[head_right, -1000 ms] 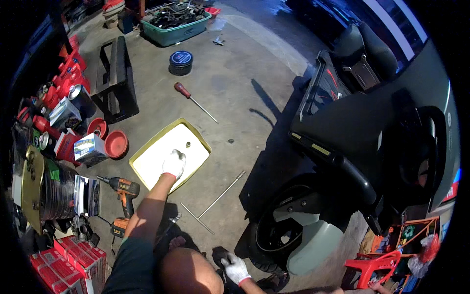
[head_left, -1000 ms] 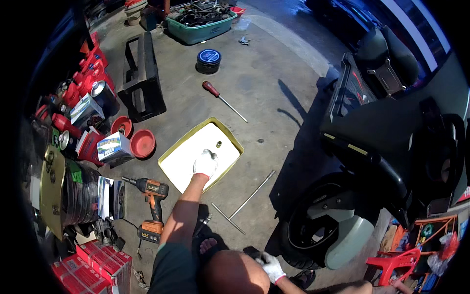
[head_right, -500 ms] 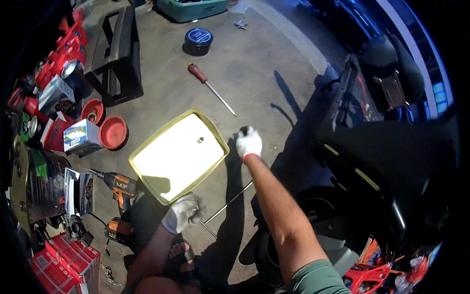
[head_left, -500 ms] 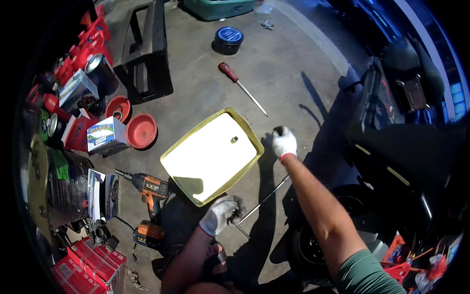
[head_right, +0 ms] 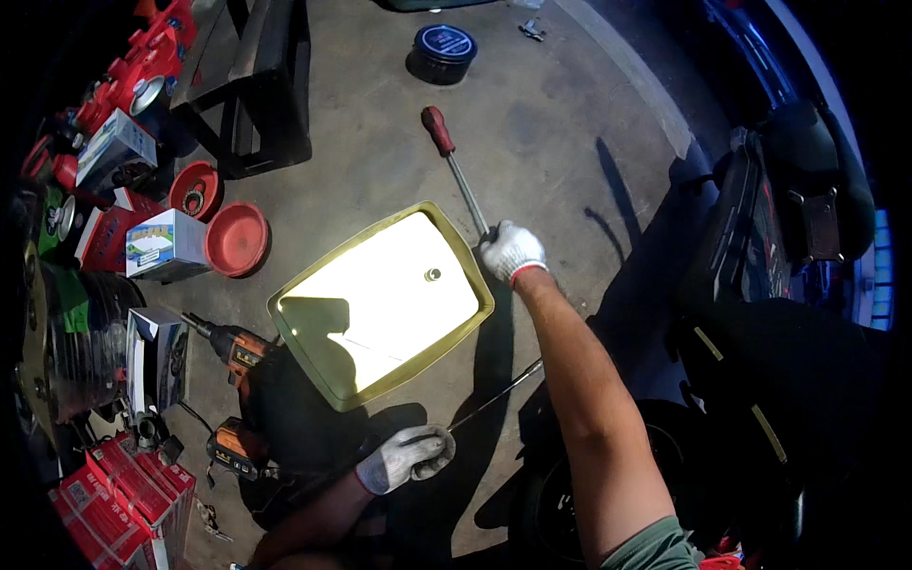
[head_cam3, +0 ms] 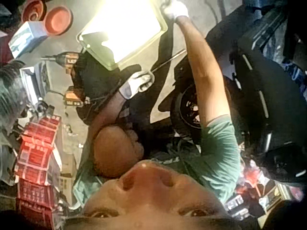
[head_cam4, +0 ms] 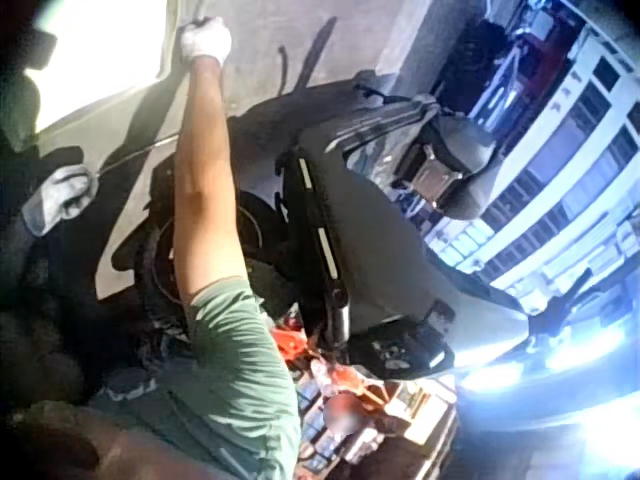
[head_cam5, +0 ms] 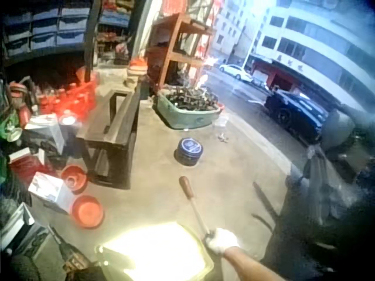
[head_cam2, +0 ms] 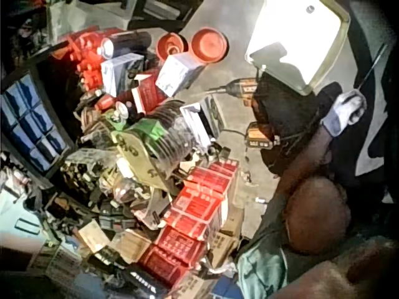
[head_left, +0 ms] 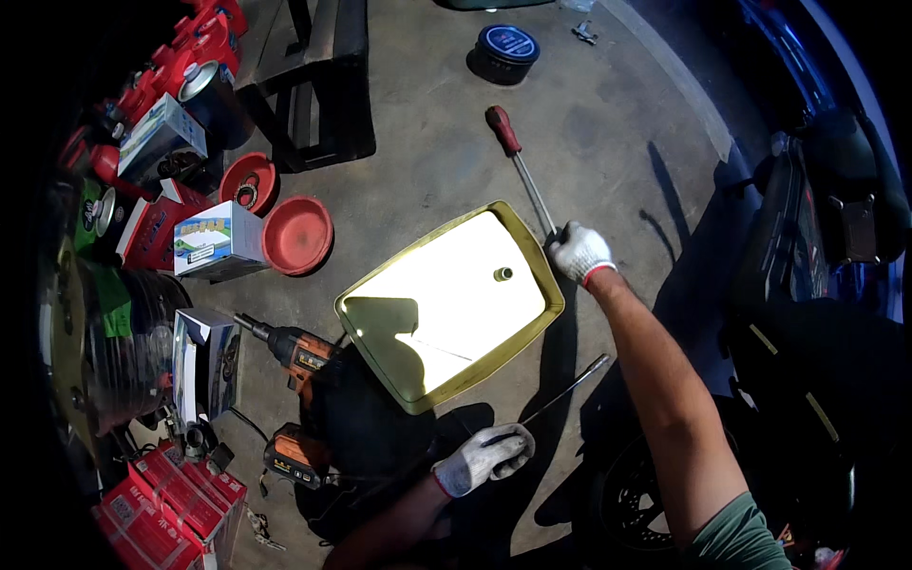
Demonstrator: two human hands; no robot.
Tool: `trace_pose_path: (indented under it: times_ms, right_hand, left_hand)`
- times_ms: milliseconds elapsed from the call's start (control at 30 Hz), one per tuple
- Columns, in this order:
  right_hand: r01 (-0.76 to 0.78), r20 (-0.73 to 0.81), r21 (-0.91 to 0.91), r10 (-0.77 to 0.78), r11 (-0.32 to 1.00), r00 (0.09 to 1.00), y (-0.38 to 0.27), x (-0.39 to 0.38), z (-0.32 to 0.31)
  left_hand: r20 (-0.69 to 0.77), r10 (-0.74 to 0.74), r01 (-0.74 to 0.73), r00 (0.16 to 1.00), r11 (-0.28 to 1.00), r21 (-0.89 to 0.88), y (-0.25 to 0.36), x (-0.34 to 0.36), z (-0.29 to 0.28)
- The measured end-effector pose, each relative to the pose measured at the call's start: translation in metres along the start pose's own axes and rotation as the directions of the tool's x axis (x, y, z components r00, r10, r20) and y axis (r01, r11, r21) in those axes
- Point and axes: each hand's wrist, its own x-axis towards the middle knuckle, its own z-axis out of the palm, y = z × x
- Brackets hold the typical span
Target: The person removes and reattaches components of a scooter's front assembly using a screwdriver and a wrench. The person handles small metal parts and adjusts the panel housing the headlight.
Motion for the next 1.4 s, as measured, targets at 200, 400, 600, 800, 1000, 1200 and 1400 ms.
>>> trace_pose_path:
  times_ms: [200,400,600,800,1000,1200,1400]
  right_hand:
    - [0.274,-0.179,0.575,-0.207,0.771,0.962,0.005,-0.065,-0.012]
    - [-0.284,0.286,0.880,-0.053,-0.380,0.957,-0.022,-0.254,-0.019]
    - [-0.350,0.298,0.859,-0.191,-0.373,0.935,0.031,-0.424,0.004]
    - [-0.036,-0.006,0.939,-0.121,-0.343,0.993,0.049,-0.504,0.039]
    - [-0.463,-0.068,0.179,-0.480,-0.868,0.874,0.031,-0.536,0.033]
    - [-0.438,-0.002,0.480,-0.501,-0.760,0.865,0.033,-0.540,0.007]
    - [0.132,-0.138,0.956,-0.008,-0.260,0.990,0.065,-0.650,-0.037]
  left_hand:
    - [-0.139,0.161,-0.160,0.977,0.987,0.015,0.005,-0.010,0.031]
    - [-0.401,0.340,-0.363,0.851,0.932,0.019,-0.019,-0.034,0.017]
    - [-0.329,0.368,-0.295,0.870,0.922,0.250,-0.035,-0.094,0.026]
    - [-0.261,0.504,-0.294,0.823,0.772,0.563,-0.038,-0.156,0.018]
    - [-0.298,0.556,-0.187,0.776,0.653,0.734,-0.047,-0.218,-0.003]
    - [-0.330,0.495,-0.084,0.804,0.644,0.760,-0.020,-0.249,0.019]
    - [-0.204,0.589,-0.241,0.782,0.588,0.772,0.065,-0.249,0.137]
